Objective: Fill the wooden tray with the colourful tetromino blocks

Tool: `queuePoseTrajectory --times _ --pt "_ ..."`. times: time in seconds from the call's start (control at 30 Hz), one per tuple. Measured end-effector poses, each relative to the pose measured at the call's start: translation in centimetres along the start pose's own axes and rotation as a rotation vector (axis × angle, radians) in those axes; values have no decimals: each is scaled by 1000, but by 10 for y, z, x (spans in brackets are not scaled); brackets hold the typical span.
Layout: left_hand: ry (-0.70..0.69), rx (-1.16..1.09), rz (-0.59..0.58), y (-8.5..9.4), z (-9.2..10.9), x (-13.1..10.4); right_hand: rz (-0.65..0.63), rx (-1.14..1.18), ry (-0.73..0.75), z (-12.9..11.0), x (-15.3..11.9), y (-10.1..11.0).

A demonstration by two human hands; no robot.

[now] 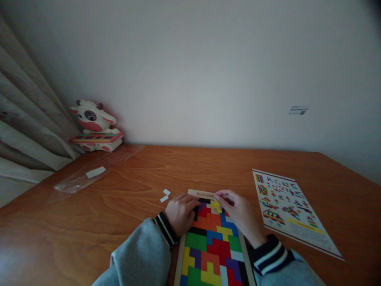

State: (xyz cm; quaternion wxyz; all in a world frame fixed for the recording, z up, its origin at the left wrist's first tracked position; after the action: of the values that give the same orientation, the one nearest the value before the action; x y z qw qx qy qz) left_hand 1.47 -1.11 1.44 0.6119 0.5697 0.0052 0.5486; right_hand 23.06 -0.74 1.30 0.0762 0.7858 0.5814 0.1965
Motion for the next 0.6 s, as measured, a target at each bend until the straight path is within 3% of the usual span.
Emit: queuePoseTrajectory --times 0.23,0.43,0.6 --pt "-1 -7 -4 -2 -1 0 -32 9 -34 4 -4 -12" --pt "-18 6 -10 -4 -3 -2 -37 -269 353 3 -2 -9" --pt "-18 -6 0 -3 -3 -3 26 -440 475 6 -3 -5"
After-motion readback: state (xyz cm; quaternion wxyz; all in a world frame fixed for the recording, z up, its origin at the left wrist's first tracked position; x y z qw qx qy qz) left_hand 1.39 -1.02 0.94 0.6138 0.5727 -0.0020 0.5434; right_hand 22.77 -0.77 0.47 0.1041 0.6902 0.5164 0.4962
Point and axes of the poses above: each hand's wrist, its own x-axis towards the middle knuckle, its own y-axis out of the back of the hand, z = x × y, the point moved 2 cm from there along x, towards the middle knuckle, and after that the axes turned 15 degrees about z, right-handed, at the moved point
